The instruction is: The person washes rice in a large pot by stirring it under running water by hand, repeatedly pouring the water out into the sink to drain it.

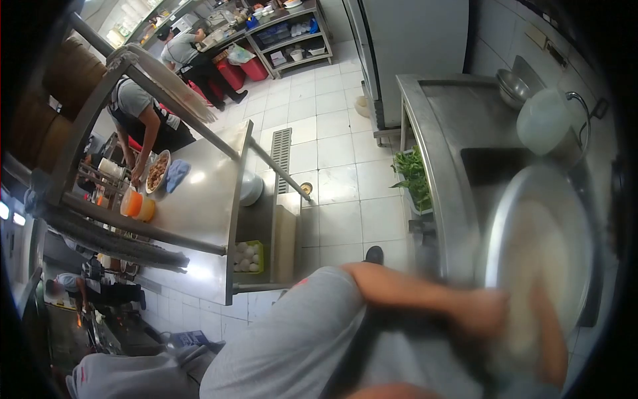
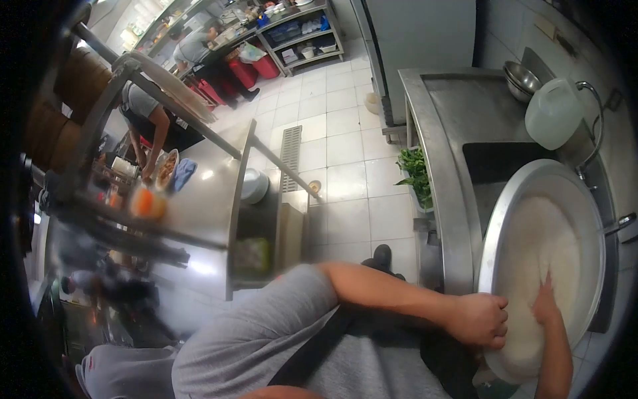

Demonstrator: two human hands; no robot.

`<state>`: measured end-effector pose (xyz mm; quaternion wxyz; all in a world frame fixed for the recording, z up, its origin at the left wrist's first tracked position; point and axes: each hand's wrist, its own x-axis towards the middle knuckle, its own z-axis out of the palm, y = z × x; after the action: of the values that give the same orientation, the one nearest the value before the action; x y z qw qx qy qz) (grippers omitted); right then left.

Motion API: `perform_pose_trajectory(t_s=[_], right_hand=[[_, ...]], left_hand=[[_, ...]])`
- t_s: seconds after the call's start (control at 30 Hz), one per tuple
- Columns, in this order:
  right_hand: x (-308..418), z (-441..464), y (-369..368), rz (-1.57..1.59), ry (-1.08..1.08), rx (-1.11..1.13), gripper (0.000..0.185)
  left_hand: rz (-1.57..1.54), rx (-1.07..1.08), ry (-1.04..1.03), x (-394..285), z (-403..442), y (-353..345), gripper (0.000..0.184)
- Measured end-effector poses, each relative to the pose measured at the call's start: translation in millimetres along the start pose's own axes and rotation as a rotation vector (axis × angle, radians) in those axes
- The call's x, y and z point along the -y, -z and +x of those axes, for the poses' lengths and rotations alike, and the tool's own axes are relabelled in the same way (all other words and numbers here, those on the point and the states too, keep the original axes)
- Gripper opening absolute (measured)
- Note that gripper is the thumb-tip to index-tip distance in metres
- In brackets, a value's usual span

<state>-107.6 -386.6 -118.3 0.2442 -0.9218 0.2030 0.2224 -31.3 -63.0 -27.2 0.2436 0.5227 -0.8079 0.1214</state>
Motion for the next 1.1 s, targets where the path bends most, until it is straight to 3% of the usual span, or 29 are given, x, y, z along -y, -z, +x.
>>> perform_pose_trajectory(t_s=[0.13, 0.27, 0.37, 0.47, 0.67, 1.1], right_hand=[[39.9, -27.0, -4.4, 0.38, -0.252, 0.008, 0.071], [50.1, -30.0, -9.5, 0.603, -0.316, -0.015, 0.066], [55.1, -30.5, -13.0, 0.711, -0.332, -0.029, 0.063], [56.9, -28.0, -17.4, 0.791, -0.341, -0.034, 0.06], [60.6, -27.7, -21.3, 0.897, -0.353, -0.038, 0.055], [72.4, -35.4, -25.6, 1.072, -0.427, -0.022, 0.048]], left_hand=[[-0.026, -0.007, 0.007, 0.3, -0.2, 10.1, 0.02], [-0.044, 0.05, 0.041, -0.9, 1.7, 7.4, 0.017], [-0.043, -0.071, 0.031, 1.6, 2.4, -0.1, 0.016], [0.007, -0.154, -0.01, 2.9, 1.9, 4.8, 0.016], [-0.021, -0.012, 0.038, -1.8, 2.2, 5.4, 0.017], [0.042, -0.071, 0.027, -4.4, -1.2, 3.7, 0.017]])
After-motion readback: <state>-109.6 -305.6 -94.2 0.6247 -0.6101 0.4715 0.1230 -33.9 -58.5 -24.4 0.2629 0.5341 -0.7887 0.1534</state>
